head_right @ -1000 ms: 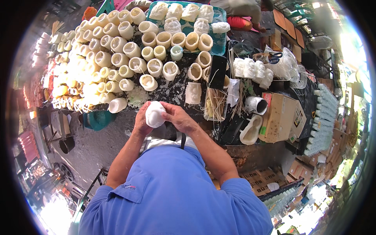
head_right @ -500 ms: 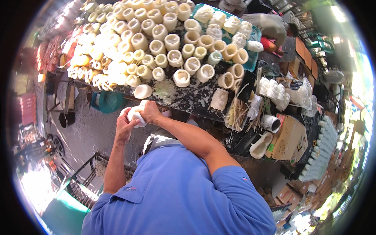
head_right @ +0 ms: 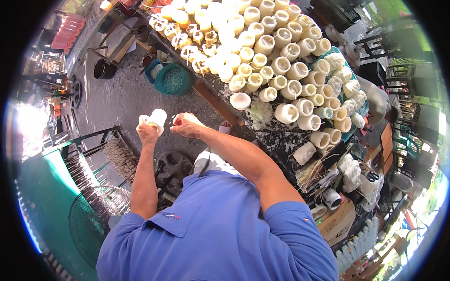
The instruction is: The person repeatedly picks up white cylindrical candle molds and wicks, inserts the wicks into the molds, and places the assembled units on a tray. The person also retrieves additional wicks from a nearby container and continues the assembly process.
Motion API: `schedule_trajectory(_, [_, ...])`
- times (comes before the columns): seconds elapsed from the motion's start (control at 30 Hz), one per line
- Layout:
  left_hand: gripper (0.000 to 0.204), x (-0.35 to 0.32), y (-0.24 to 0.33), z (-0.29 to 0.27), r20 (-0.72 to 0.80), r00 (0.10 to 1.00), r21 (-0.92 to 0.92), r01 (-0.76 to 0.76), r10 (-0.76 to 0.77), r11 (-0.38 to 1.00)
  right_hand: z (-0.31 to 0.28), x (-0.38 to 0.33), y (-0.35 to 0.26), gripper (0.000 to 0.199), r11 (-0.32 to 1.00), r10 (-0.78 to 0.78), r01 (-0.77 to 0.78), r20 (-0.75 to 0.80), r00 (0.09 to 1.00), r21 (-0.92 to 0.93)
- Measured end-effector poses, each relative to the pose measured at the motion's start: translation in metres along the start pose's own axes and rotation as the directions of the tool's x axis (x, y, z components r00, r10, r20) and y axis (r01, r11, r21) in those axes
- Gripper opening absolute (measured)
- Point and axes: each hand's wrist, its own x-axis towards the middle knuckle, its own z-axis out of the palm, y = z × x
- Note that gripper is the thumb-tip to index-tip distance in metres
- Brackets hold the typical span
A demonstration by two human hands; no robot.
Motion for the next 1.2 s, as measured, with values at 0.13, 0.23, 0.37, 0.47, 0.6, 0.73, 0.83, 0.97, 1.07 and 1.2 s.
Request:
schedule_trajectory(0.13, [0.022,0.011,-0.002,-0.032,0.336,0.942,-0.444,0.181,-0.024,0.878,0.008,0.021,-0.005,0.072,0.953,-0.154,0.115,0.123,0.98,0.28])
schedule_trajectory(0.23, [0.038,-0.001,0.029,-0.042,0.639,0.768,-0.685,0.546,0.037,0.482,0.01,0.021,-0.015,0.071,0.736,-0.184,-0.056,0.279,0.943,0.675])
schedule_trajectory(0.37, [0.048,-0.01,0.067,-0.077,0.67,0.736,-0.732,0.633,0.095,0.252,-0.018,-0.01,-0.052,0.066,0.83,-0.194,0.108,0.102,0.976,0.547])
schedule_trajectory(0.47, [0.045,0.009,0.086,-0.077,0.629,0.75,-0.752,0.52,0.205,0.406,-0.047,-0.054,-0.085,0.07,0.93,-0.117,0.122,-0.038,0.992,0.346])
schedule_trajectory(0.6, [0.036,0.028,0.13,-0.038,0.605,0.683,-0.772,0.375,0.41,0.514,-0.098,-0.129,-0.104,0.077,0.953,-0.25,0.293,-0.335,0.909,0.083])
schedule_trajectory(0.73, [0.033,0.001,0.202,0.012,0.618,0.643,-0.752,0.314,0.453,0.58,-0.166,-0.216,-0.092,0.076,0.966,-0.257,0.194,-0.612,0.748,-0.169])
schedule_trajectory(0.83, [0.031,-0.031,0.241,0.034,0.637,0.632,-0.699,0.232,0.441,0.677,-0.259,-0.297,-0.052,0.067,0.936,-0.335,0.05,-0.843,0.421,-0.347])
schedule_trajectory(0.97, [0.028,-0.077,0.269,0.057,0.762,0.524,-0.489,0.081,0.381,0.868,-0.391,-0.377,0.029,0.063,0.791,-0.381,-0.502,-0.923,0.041,-0.349])
schedule_trajectory(1.07, [0.026,-0.112,0.282,0.07,0.802,0.444,-0.417,-0.062,0.4,0.907,-0.462,-0.409,0.094,0.072,0.711,-0.209,-0.627,-0.947,0.243,-0.318])
schedule_trajectory(1.2, [0.028,-0.146,0.298,0.09,0.83,0.447,-0.353,-0.04,0.333,0.935,-0.523,-0.403,0.16,0.072,0.654,0.094,-0.691,-0.874,0.477,-0.307])
